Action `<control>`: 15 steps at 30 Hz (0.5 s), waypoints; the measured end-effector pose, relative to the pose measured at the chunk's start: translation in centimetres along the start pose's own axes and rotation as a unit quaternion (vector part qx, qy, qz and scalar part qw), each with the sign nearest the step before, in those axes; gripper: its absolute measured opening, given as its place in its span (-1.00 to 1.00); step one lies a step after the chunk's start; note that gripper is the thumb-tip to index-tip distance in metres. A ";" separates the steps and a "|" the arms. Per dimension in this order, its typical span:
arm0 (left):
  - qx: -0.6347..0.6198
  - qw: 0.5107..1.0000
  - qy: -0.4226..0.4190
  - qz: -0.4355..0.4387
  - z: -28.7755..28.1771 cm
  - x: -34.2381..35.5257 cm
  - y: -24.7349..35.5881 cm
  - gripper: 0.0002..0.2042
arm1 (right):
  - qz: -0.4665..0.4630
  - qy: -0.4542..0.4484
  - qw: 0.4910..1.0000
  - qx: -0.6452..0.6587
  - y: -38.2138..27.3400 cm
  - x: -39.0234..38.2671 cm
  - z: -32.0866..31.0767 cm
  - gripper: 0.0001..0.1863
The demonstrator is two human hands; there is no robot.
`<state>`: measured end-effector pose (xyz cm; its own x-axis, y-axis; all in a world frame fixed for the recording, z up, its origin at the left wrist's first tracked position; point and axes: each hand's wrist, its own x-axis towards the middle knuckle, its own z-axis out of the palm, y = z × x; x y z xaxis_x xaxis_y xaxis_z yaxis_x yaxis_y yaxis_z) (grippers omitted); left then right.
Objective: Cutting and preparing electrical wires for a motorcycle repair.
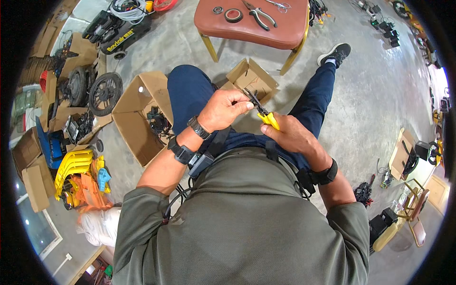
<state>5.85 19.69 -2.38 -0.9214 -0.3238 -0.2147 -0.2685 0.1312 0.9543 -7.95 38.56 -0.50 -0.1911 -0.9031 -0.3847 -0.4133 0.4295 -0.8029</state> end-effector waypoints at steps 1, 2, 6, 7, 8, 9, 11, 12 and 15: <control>0.015 1.000 0.000 0.015 0.0 -0.1 0.2 -0.84 | 0.002 0.002 1.000 -0.016 -0.2 -0.1 -0.1 -0.61; 0.030 0.999 0.001 0.031 0.0 -0.1 0.4 -0.84 | 0.002 0.002 1.000 -0.016 -0.2 -0.1 -0.2 -0.61; 0.060 0.996 0.007 0.061 0.0 -0.2 0.6 -0.83 | 0.013 -0.002 0.998 -0.065 -0.8 -0.1 -0.5 -0.62; 0.065 0.996 0.010 0.057 0.1 -0.2 0.6 -0.83 | 0.031 -0.002 0.996 -0.081 -1.0 -0.1 -0.6 -0.61; 0.068 0.996 0.012 0.053 0.1 -0.2 0.5 -0.82 | 0.031 -0.002 0.996 -0.081 -0.9 0.0 -0.6 -0.61; 0.068 0.996 0.011 0.053 0.2 -0.2 0.5 -0.82 | 0.024 0.012 0.996 -0.089 -0.7 0.0 -0.5 -0.63; 0.007 0.999 0.019 0.025 0.4 -0.2 0.4 -0.82 | 0.016 0.026 0.995 -0.097 -0.4 0.1 -0.3 -0.65; 0.007 0.999 0.019 0.025 0.5 -0.1 0.3 -0.82 | 0.018 0.031 0.995 -0.094 -0.4 0.1 -0.2 -0.66; -0.007 0.999 0.030 0.028 0.6 -0.2 0.0 -0.84 | 0.013 0.030 0.997 -0.071 0.1 0.3 0.1 -0.68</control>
<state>5.85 20.34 -2.42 -0.9165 -0.3716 -0.1482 -0.2120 0.1371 0.9676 -7.91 38.37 -0.75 -0.2540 -0.8924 -0.3730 -0.5284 0.4511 -0.7192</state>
